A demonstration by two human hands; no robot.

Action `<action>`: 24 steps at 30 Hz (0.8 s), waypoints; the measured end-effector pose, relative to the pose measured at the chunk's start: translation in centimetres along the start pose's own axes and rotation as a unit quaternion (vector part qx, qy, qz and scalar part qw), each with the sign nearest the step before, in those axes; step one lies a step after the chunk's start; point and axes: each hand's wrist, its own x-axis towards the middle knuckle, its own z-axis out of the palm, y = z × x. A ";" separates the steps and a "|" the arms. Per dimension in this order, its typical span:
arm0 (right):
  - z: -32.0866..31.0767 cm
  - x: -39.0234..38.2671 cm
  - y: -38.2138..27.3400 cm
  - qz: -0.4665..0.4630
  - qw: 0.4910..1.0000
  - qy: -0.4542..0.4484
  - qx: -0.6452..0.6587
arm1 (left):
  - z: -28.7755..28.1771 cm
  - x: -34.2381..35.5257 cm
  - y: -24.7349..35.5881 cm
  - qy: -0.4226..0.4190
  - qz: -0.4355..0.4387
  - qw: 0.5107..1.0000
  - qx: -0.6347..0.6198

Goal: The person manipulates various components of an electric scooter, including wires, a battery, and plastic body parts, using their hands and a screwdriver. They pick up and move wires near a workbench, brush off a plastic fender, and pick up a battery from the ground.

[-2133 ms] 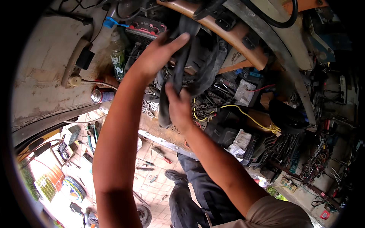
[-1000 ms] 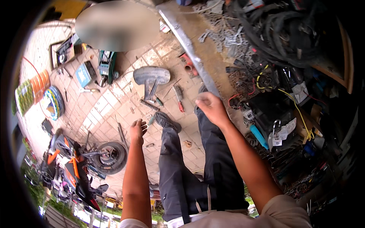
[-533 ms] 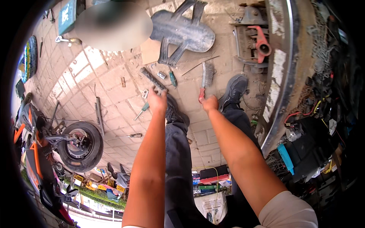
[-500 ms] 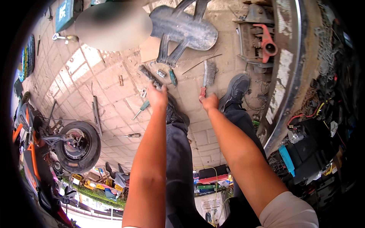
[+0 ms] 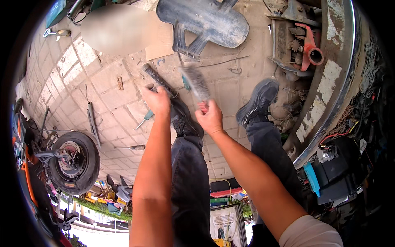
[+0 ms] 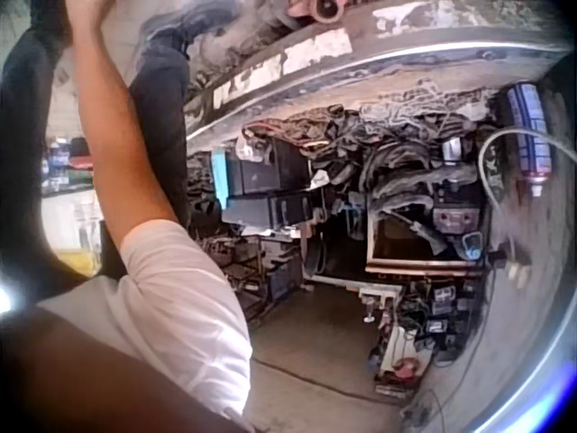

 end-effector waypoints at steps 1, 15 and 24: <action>0.3 0.8 -0.5 -0.039 0.998 -0.026 -0.034 | 0.1 0.7 -0.7 -0.028 -0.032 0.999 0.001; -3.1 -0.4 -7.0 -0.035 0.985 -0.161 -0.049 | -10.3 -1.6 1.6 -0.324 -0.248 0.891 -0.199; -20.9 -20.6 -18.4 0.127 0.880 -0.265 0.373 | -30.3 -17.1 11.3 -0.579 -0.242 0.729 -0.273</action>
